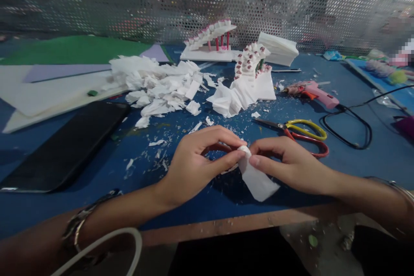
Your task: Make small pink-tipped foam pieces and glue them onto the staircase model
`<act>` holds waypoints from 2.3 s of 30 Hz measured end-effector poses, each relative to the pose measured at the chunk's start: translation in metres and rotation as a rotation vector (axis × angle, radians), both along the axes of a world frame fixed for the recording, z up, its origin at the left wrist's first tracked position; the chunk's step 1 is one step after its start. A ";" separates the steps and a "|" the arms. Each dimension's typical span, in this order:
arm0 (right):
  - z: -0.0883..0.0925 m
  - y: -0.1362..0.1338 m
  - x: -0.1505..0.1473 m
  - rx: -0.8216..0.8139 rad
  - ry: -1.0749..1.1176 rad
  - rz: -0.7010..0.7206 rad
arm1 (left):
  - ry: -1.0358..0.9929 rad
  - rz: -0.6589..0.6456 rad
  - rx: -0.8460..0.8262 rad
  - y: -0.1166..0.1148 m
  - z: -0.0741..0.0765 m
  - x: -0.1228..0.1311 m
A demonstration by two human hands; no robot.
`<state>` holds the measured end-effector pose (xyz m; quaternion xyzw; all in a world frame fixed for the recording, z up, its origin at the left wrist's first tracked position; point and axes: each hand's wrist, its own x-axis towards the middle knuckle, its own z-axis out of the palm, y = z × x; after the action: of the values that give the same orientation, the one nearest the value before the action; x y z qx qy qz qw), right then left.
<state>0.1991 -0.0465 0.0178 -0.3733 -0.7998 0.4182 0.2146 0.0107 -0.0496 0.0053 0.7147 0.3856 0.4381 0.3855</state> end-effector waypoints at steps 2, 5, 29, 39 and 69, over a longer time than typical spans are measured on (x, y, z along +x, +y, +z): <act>0.001 0.001 -0.002 -0.011 0.008 -0.010 | 0.009 0.010 0.011 0.001 0.001 0.000; 0.002 0.002 -0.003 0.019 0.023 -0.037 | -0.006 0.026 0.015 0.001 0.002 0.001; 0.011 0.000 -0.013 0.444 0.078 -0.176 | -0.046 0.174 0.098 0.000 0.005 0.002; 0.014 -0.003 -0.017 0.521 0.106 -0.193 | -0.125 0.112 0.214 0.004 0.005 0.004; 0.002 0.023 -0.016 0.897 0.129 -0.138 | -0.498 -0.059 -0.190 0.032 -0.008 0.008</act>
<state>0.1833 -0.0239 0.0202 -0.2691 -0.8602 0.0379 0.4315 0.0184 -0.0176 -0.0024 0.5564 0.2975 0.5507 0.5465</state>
